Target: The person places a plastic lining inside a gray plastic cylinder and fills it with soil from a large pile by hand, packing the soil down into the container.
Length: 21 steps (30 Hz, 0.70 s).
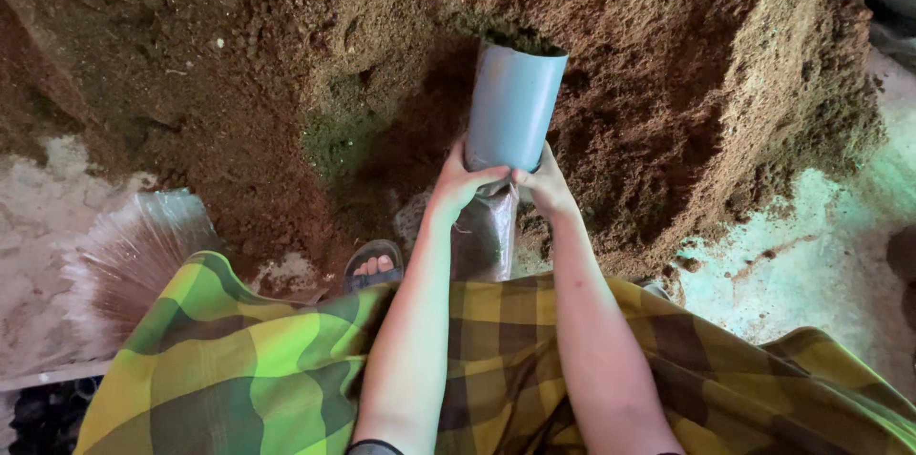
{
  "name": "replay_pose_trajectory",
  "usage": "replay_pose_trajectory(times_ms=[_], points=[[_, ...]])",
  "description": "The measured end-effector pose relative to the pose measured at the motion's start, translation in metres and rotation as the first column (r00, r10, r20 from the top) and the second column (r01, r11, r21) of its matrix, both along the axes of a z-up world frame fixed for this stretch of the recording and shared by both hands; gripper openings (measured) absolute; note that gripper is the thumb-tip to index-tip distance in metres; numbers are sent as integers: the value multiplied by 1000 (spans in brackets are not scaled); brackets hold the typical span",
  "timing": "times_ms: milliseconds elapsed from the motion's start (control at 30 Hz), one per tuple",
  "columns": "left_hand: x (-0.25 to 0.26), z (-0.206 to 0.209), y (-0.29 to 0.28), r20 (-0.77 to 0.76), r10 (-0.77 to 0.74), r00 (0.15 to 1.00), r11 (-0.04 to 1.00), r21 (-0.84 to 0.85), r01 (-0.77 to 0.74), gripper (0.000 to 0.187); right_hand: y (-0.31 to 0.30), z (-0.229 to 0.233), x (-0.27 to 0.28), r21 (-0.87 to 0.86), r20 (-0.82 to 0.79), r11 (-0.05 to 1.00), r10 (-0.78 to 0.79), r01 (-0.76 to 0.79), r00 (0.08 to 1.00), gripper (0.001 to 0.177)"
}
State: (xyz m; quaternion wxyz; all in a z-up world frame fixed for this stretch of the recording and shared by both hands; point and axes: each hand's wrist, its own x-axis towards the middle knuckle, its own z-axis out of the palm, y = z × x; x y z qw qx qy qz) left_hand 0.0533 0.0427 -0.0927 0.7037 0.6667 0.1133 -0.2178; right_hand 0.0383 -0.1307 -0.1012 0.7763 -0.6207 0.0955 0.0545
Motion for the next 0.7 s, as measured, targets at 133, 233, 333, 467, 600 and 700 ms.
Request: replay_pose_trajectory(times_ms=[133,233,333,467,600,700], points=[[5,-15,5,6,1,1000,998,-56,0,120,8,43,-10,-48,5,998,34,-34,999,107],[0,4,8,36,3,999,997,-78,0,118,9,66,-22,-115,-9,993,10,-10,1000,95],[-11,9,5,109,25,994,992,-126,-12,103,2,68,-32,-157,49,987,-36,43,998,101],[-24,11,-1,273,38,961,952,-301,48,109,-14,65,-56,-132,243,986,-68,102,968,123],[-35,33,-7,413,-37,910,895,-392,214,119,-32,57,-79,-169,364,970,-104,176,926,136],[-42,52,-12,458,-118,881,872,-376,312,124,-47,51,-95,-210,423,955,-104,209,900,145]])
